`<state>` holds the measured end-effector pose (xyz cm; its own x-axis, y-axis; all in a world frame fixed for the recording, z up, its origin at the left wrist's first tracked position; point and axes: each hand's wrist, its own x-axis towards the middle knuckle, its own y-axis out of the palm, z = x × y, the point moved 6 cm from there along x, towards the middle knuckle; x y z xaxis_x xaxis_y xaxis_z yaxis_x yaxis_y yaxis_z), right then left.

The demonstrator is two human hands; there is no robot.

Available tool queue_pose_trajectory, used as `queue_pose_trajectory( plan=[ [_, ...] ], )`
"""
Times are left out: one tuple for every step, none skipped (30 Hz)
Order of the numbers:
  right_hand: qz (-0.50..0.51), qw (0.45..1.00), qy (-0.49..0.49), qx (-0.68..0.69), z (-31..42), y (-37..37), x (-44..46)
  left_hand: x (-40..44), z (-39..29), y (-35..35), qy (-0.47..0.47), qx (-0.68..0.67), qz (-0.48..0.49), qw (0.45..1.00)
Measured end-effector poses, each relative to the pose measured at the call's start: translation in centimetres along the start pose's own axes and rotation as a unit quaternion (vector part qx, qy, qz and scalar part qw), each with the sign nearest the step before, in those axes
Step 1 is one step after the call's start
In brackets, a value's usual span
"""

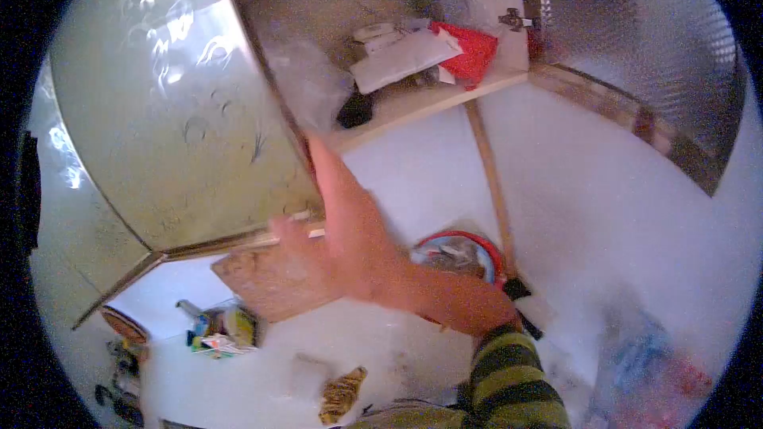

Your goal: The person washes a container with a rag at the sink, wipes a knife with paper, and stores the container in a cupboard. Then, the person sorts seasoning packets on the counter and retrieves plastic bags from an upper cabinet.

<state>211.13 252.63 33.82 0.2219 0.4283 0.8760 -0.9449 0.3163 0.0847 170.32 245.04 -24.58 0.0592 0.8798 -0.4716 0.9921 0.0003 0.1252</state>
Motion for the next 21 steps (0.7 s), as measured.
queue_pose_trajectory(
  plan=[
    [-0.007, 1.000, -0.009, 0.021, 1.2, -0.4, -0.8, -0.6, 0.2, -1.1, 0.032, -0.005, -0.005, 0.999],
    [0.048, 0.999, -0.017, 0.013, 2.4, -0.6, -1.6, -1.1, -0.1, -2.2, 0.066, -0.009, -0.006, 0.998],
    [0.106, 0.994, -0.027, 0.001, 3.4, -0.4, -2.4, -1.2, -0.8, -3.3, 0.109, -0.015, -0.003, 0.994],
    [0.106, 0.994, -0.037, 0.013, 4.4, -0.6, -2.9, -1.4, -1.6, -4.4, 0.156, -0.023, -0.001, 0.987],
    [0.182, 0.982, -0.025, 0.041, 5.2, 0.4, -3.7, -2.5, -3.9, -4.5, 0.212, -0.027, 0.021, 0.977],
    [0.223, 0.973, -0.023, 0.058, 5.3, 1.6, -4.8, -1.8, -6.4, -5.3, 0.241, -0.003, -0.052, 0.969],
    [0.263, 0.962, -0.020, 0.074, 5.5, 2.8, -5.9, -3.0, -11.6, -3.3, 0.277, 0.019, -0.108, 0.955],
    [0.186, 0.961, -0.143, 0.144, 6.5, 4.5, -6.8, -4.3, -15.6, -2.1, 0.314, 0.032, -0.144, 0.938],
    [0.175, 0.948, -0.193, 0.182, 7.6, 4.3, -7.0, -5.8, -19.4, -1.0, 0.354, 0.040, -0.173, 0.918],
    [0.166, 0.931, -0.242, 0.218, 8.7, 4.1, -7.3, -7.2, -22.8, -0.1, 0.388, 0.047, -0.202, 0.898],
    [0.230, 0.920, -0.227, 0.220, 10.0, 3.5, -7.0, -8.7, -25.7, 0.8, 0.421, 0.052, -0.221, 0.878],
    [0.241, 0.911, -0.239, 0.233, 10.5, 4.0, -7.1, -10.1, -28.4, 1.9, 0.453, 0.057, -0.238, 0.857],
    [0.245, 0.901, -0.254, 0.252, 10.9, 4.5, -7.2, -11.7, -30.6, 2.9, 0.482, 0.063, -0.252, 0.837],
    [0.263, 0.892, -0.254, 0.265, 11.2, 5.1, -7.5, -13.1, -32.5, 3.8, 0.508, 0.065, -0.261, 0.818],
    [0.282, 0.883, -0.255, 0.277, 11.6, 5.8, -7.7, -14.3, -34.0, 4.8, 0.530, 0.071, -0.270, 0.801],
    [0.289, 0.878, -0.254, 0.285, 11.8, 6.5, -8.0, -15.5, -35.2, 5.6, 0.551, 0.072, -0.279, 0.783],
    [0.333, 0.848, -0.255, 0.325, 12.1, 7.5, -8.6, -16.5, -36.2, 6.3, 0.568, 0.073, -0.286, 0.769],
    [0.374, 0.814, -0.254, 0.364, 12.3, 8.2, -9.3, -17.4, -36.9, 6.8, 0.582, 0.074, -0.294, 0.755],
    [0.379, 0.810, -0.252, 0.371, 12.2, 8.5, -9.8, -18.1, -37.5, 7.3, 0.594, 0.073, -0.301, 0.743],
    [0.427, 0.775, -0.227, 0.407, 12.1, 9.2, -10.8, -18.7, -37.8, 7.6, 0.607, 0.071, -0.308, 0.729],
    [0.470, 0.738, -0.200, 0.440, 11.8, 9.8, -11.7, -19.4, -38.2, 7.7, 0.618, 0.070, -0.316, 0.717]
  ],
)
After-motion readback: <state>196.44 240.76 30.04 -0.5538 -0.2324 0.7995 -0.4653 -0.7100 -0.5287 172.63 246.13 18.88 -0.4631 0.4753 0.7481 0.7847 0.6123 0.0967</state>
